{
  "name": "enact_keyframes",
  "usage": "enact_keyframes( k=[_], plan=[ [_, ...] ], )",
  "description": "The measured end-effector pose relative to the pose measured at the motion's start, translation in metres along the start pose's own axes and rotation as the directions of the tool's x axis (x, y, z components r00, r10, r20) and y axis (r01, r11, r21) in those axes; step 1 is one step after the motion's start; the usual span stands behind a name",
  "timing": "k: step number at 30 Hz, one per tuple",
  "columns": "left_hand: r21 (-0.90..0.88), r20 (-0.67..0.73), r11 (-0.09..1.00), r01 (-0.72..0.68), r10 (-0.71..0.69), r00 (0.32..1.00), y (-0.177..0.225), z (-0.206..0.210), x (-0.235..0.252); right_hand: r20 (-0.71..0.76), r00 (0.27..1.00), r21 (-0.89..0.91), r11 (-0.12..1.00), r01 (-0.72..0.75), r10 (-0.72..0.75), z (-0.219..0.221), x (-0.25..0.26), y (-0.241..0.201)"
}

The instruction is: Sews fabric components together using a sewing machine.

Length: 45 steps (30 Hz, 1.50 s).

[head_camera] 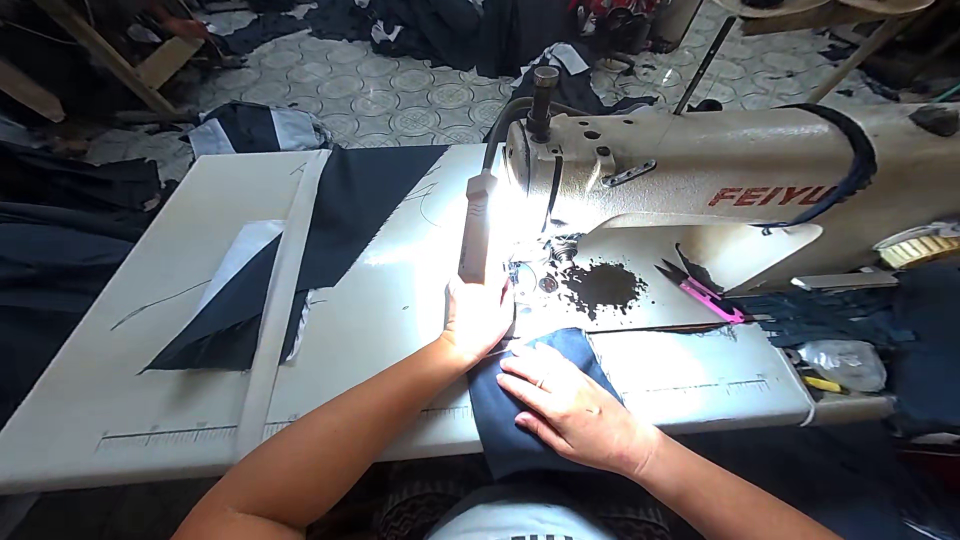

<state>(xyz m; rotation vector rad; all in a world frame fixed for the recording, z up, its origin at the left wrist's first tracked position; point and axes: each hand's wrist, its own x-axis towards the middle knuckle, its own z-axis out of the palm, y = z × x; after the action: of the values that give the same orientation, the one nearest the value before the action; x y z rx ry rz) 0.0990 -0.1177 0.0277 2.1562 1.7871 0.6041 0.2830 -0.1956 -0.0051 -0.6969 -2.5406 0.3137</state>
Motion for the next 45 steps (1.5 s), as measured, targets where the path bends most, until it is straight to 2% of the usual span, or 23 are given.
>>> enact_keyframes(
  k=[3,5,8,11,16,21,26,31,35,38,41,45],
  plan=[
    [-0.067,-0.12,0.996,0.065,-0.073,0.99,-0.012,0.009,0.009,0.01,1.0,0.009,1.0,-0.008,0.008,0.0,-0.001,0.0],
    [-0.092,-0.135,0.993,0.074,-0.086,0.987,-0.016,0.011,0.013,0.011,1.0,0.006,1.0,-0.009,0.009,0.001,-0.001,0.001],
    [-0.101,-0.084,0.992,0.071,-0.08,0.993,-0.01,0.003,0.011,0.011,1.0,-0.006,1.0,-0.01,0.011,0.0,0.0,-0.001],
    [-0.075,-0.124,0.995,0.063,-0.072,0.99,-0.008,0.005,0.01,0.003,1.0,-0.02,1.0,-0.016,0.016,0.002,0.0,-0.003],
    [-0.096,-0.055,0.992,0.08,-0.085,0.995,-0.006,0.003,0.005,-0.022,1.0,-0.036,0.999,-0.015,0.014,0.006,-0.004,-0.012],
    [-0.071,-0.054,0.997,0.006,-0.01,0.999,-0.008,0.007,-0.003,-0.043,0.999,-0.061,0.998,-0.021,0.018,0.011,-0.009,-0.025],
    [-0.034,-0.006,0.996,0.082,-0.082,0.997,-0.001,0.002,0.0,-0.055,0.998,-0.072,0.997,-0.022,0.018,0.014,-0.012,-0.028],
    [-0.055,0.032,0.995,0.079,-0.077,0.996,0.003,-0.004,-0.013,-0.075,0.997,-0.061,0.998,-0.007,0.002,0.018,-0.015,-0.035],
    [-0.062,-0.088,0.996,0.07,-0.076,0.993,-0.001,0.0,-0.015,-0.099,0.995,-0.083,0.996,-0.014,0.006,0.022,-0.017,-0.04],
    [-0.035,-0.017,0.99,0.138,-0.139,0.99,0.003,-0.002,-0.005,-0.106,0.994,-0.093,0.995,-0.021,0.011,0.024,-0.016,-0.042],
    [-0.073,-0.042,0.995,0.066,-0.069,0.997,0.005,0.001,0.0,-0.103,0.995,-0.085,0.996,-0.02,0.011,0.022,-0.016,-0.042],
    [0.156,-0.174,0.979,-0.134,0.161,0.972,0.004,0.013,-0.011,-0.098,0.995,-0.076,0.997,-0.015,0.008,0.022,-0.017,-0.041]
  ],
)
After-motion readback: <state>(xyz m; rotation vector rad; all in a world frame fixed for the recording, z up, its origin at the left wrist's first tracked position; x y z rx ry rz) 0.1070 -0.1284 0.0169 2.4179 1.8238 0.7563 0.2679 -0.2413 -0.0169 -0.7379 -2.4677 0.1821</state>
